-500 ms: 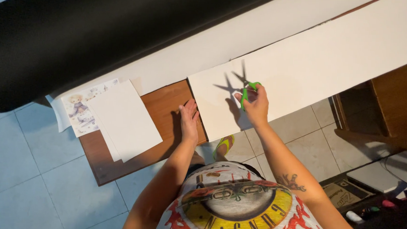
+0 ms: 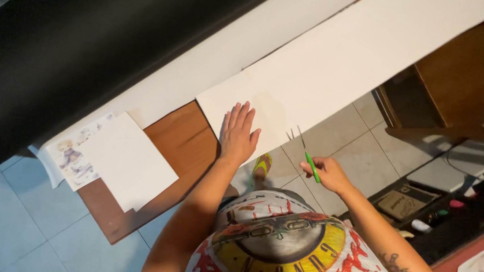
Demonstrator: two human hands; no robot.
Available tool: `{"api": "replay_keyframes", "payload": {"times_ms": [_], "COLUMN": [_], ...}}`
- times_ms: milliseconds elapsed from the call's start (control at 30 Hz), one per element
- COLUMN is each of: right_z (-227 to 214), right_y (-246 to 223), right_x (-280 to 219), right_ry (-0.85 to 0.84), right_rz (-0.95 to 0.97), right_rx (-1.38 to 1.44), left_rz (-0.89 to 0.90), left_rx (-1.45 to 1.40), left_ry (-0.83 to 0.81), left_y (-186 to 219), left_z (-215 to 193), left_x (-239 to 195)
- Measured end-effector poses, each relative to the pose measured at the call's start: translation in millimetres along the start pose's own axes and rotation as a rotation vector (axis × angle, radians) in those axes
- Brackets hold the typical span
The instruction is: Cutting a long strip of white paper into smaller rectangular pieces using scissors on a work surface.
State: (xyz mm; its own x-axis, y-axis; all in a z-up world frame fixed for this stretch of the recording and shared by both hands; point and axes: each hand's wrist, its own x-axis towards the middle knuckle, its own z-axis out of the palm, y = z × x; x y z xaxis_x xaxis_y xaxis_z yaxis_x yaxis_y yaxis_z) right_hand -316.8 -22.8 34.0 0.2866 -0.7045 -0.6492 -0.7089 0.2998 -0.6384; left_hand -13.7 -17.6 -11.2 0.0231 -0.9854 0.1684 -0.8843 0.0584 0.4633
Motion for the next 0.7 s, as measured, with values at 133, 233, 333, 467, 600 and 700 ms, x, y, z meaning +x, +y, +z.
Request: {"api": "replay_keyframes", "payload": {"times_ms": [133,233,333,467,600,700], "right_z": [4,12,22,32,40,43], "right_y": [19,25,25,30,27,25], "right_x": [-8,-7,-3,8,22,28], "right_ry": [-0.032,-0.089,-0.119,-0.119,-0.123,-0.13], "right_rz": [0.11,0.121,0.092,0.016,-0.015,-0.022], "right_rx": [0.022,0.046,0.074,0.093,0.102,0.086], "left_rz": [0.021,0.001,-0.022,-0.037,-0.05,-0.059], "left_rx": [0.048,0.099,0.181,0.184,0.19,0.191], "left_ry": [-0.027,-0.089,-0.201,-0.219,-0.249,-0.268], "left_y": [0,0,-1,-1,-1,0], "left_z": [11,16,15,15,13,12], "left_x": [-2,-5,-4,-4,-4,-4]}}
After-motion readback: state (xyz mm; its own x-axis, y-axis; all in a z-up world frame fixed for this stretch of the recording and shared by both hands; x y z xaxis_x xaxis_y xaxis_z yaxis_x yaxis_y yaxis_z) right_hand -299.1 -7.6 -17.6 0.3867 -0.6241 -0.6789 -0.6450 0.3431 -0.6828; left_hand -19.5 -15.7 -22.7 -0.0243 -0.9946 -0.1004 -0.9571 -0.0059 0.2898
